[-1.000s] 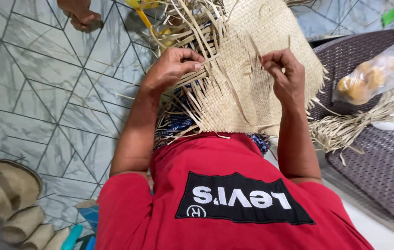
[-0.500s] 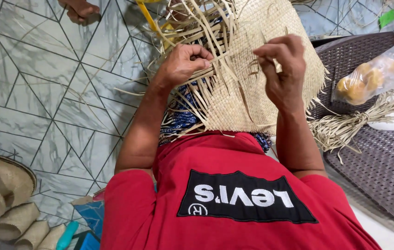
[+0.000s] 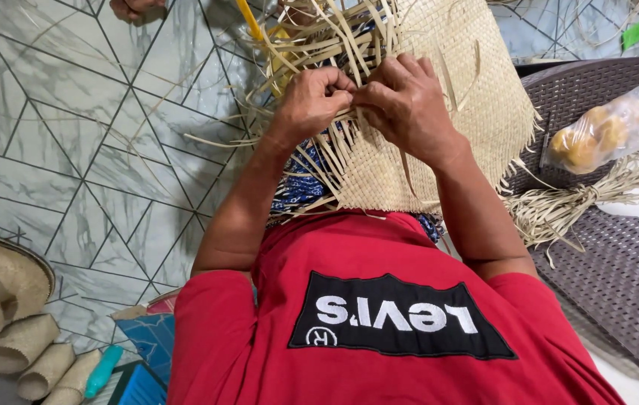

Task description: Weaving a mat by hand using dried plant fibers and tucking in the edges.

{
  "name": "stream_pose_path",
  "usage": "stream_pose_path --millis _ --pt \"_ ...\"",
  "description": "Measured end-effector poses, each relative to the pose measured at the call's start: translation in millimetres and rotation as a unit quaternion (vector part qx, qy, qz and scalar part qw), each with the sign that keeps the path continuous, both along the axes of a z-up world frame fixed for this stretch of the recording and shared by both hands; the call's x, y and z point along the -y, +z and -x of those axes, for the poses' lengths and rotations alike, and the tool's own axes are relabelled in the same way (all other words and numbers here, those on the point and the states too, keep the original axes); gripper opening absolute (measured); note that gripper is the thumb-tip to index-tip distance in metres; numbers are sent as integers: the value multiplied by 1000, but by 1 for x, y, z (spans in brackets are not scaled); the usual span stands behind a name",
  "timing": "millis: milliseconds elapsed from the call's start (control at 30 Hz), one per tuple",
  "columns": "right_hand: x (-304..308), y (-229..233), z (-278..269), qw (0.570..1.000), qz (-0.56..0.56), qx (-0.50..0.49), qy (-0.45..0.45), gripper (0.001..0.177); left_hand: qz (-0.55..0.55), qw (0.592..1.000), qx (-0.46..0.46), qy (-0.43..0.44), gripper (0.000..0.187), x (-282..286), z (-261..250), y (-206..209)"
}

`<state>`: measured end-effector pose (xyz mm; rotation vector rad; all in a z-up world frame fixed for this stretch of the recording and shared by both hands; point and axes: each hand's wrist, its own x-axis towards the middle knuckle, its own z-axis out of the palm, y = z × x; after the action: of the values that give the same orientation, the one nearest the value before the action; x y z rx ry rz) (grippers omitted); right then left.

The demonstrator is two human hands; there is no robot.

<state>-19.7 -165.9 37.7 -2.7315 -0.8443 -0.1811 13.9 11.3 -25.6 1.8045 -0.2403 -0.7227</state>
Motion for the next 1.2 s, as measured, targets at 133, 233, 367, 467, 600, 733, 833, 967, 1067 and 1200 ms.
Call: stream_pose_path --millis 133,233,367,467,600,733,833,967,1067,1200 --pt "-3 -8 -16 990 -141 9 1 23 67 986 148 34 5 -3 8 12" --pt "-9 -7 -27 987 -156 -7 -34 18 54 974 212 52 10 -4 11 26" --pt "-15 6 -31 973 -225 -41 -36 19 66 979 178 78 8 -5 11 20" --pt "-11 28 -21 886 -446 -126 -6 10 29 977 199 76 9 4 10 2" --pt "-2 22 -18 939 -302 -132 -98 8 61 974 202 85 14 4 10 11" --pt "-2 10 -16 992 6 -79 -98 12 56 966 238 90 13 6 14 17" --pt "-3 -1 -21 988 -15 -120 -101 8 42 965 246 80 12 4 15 22" --pt "-2 -3 -28 947 -227 -210 -82 17 85 966 235 69 6 8 14 1" --pt "6 -9 -16 952 -223 -185 -102 37 65 975 197 74 25 8 13 -12" --pt "-2 -4 21 978 -102 -100 -155 32 79 989 100 81 13 6 12 1"
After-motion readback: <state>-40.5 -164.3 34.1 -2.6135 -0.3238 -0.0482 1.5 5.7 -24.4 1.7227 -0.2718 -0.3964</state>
